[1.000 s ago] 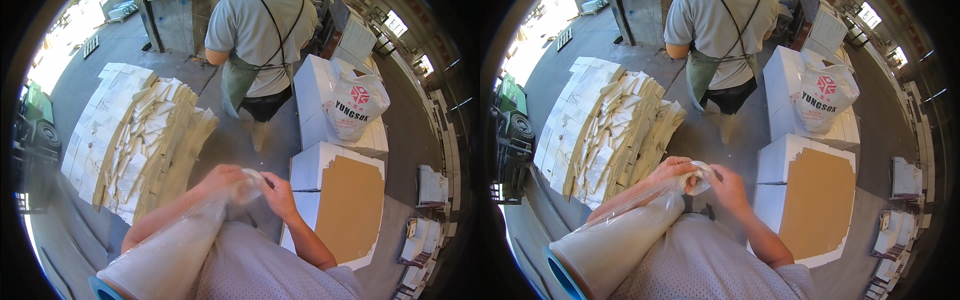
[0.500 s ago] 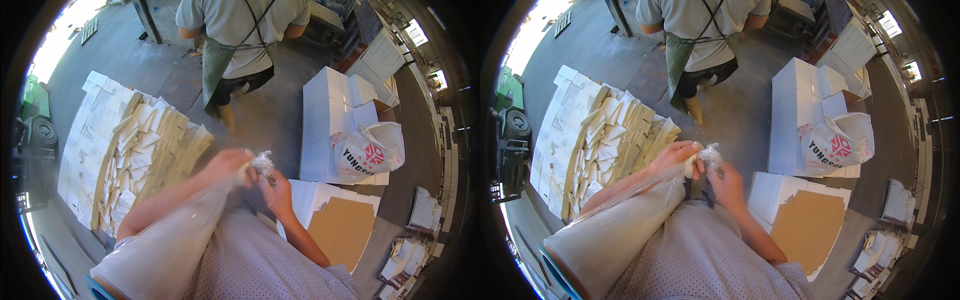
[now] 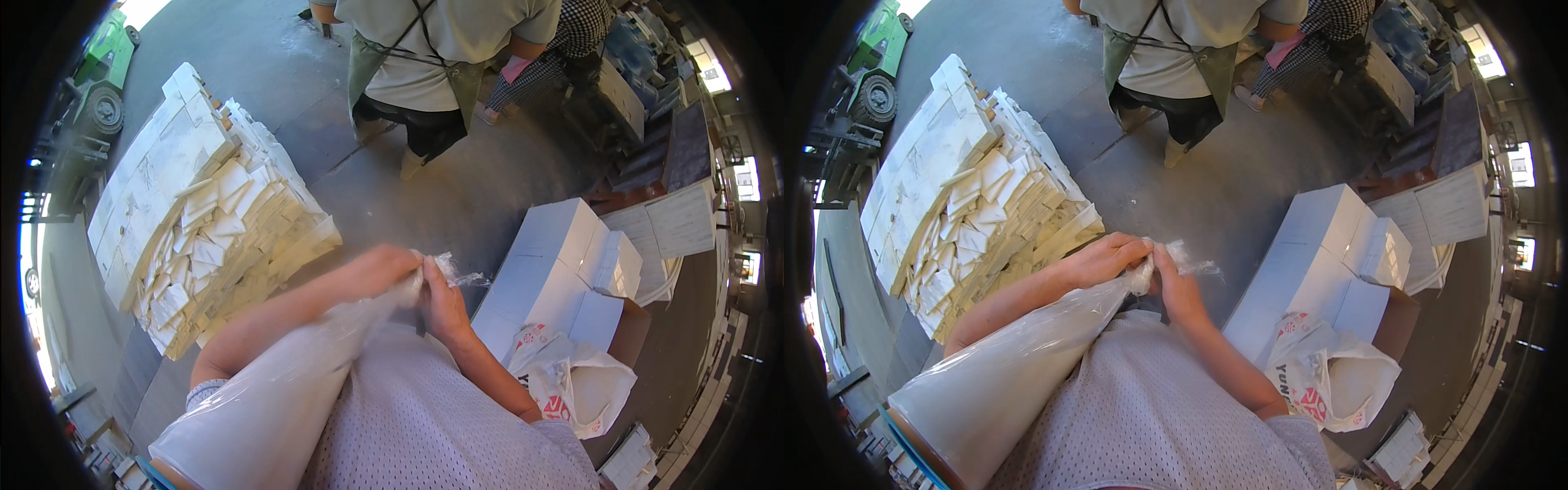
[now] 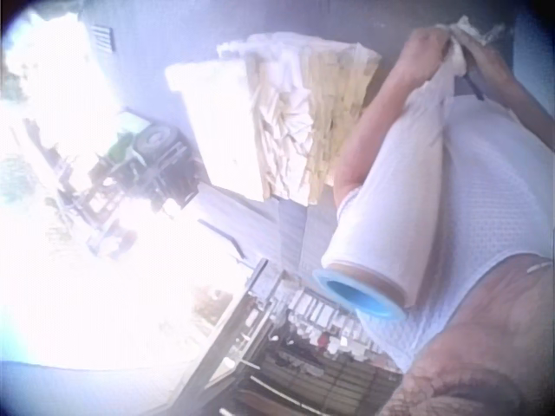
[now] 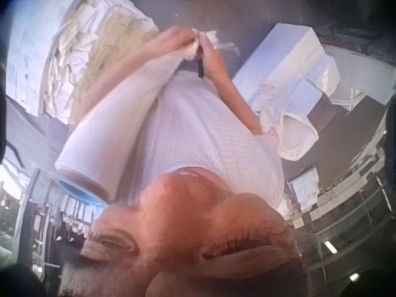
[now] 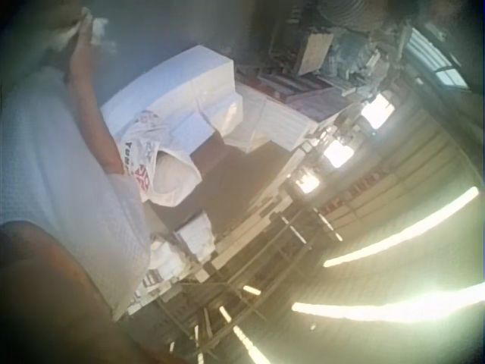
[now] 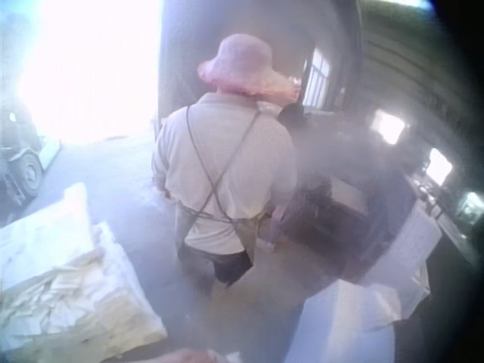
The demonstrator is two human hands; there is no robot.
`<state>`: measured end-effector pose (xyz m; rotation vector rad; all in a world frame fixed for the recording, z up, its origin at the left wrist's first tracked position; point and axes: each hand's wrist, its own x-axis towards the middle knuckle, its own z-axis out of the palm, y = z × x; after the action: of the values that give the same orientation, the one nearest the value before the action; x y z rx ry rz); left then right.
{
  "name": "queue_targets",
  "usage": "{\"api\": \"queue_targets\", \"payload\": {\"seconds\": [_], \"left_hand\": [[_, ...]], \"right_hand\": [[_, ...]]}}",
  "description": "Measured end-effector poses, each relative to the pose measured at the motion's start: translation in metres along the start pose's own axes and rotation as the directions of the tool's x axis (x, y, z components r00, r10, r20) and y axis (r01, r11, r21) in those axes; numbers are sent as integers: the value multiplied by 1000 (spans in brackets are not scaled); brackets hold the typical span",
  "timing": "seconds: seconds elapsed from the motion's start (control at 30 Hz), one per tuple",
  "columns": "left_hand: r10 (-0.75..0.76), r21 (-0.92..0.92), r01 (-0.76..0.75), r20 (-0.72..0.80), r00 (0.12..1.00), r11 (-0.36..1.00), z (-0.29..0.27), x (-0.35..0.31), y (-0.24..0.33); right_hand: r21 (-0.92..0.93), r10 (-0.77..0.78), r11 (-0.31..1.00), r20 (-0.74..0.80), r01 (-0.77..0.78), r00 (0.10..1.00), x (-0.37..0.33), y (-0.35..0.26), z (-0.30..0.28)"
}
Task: The person retrieves a roll of stretch wrap, walks to a pallet stacked with white rectangular tiles, and wraps the pallet by circling the roll around the load multiple times. The person tears off the wrap and finishes securing the pallet.
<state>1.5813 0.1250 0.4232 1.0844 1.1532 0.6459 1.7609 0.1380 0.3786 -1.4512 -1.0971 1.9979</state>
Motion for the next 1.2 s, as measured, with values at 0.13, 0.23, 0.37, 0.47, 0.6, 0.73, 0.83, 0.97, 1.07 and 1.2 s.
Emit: {"api": "queue_targets", "payload": {"seconds": [0.13, 0.23, 0.37, 0.47, 0.6, 0.73, 0.83, 0.97, 1.07, 1.2], "left_hand": [[-129, 49, 133, -75, 989, 990, -33, 46, 24], [-53, 214, 37, 70, 996, 976, -67, 73, 44], [55, 147, -73, 123, 991, 986, -109, 104, 69], [93, 90, -100, 78, 993, 991, -132, 119, 77], [144, -42, -152, -157, 977, 988, -155, 132, 76], [3, -163, -77, -414, 910, 984, -178, 136, 70], [-243, -49, 251, -481, 842, 967, -185, 132, 49], [-379, -190, 330, -379, 844, 925, -157, 112, 2], [-225, -452, 0, -444, 867, 892, -130, 122, -35], [-351, -852, -263, -441, 826, 452, -99, 151, -50]], "right_hand": [[-85, 9, 996, -77, -16, 997, 49, -55, -5], [94, -29, 995, -129, 42, 991, 96, -93, 6], [327, -137, 935, -19, 136, 990, 144, -137, 10], [366, -93, 926, -25, 96, 995, 176, -162, 17], [357, -106, 929, 13, 94, 994, 216, -188, 29], [314, -107, 946, 66, 81, 992, 255, -200, 46], [160, -183, 973, 106, 165, 977, 279, -202, 46], [7, -383, 922, 166, 388, 909, 295, -214, 15], [-283, -377, 834, 336, 474, 863, 296, -223, -18], [-364, -391, 765, 393, 531, 832, 314, -233, -54]]}}
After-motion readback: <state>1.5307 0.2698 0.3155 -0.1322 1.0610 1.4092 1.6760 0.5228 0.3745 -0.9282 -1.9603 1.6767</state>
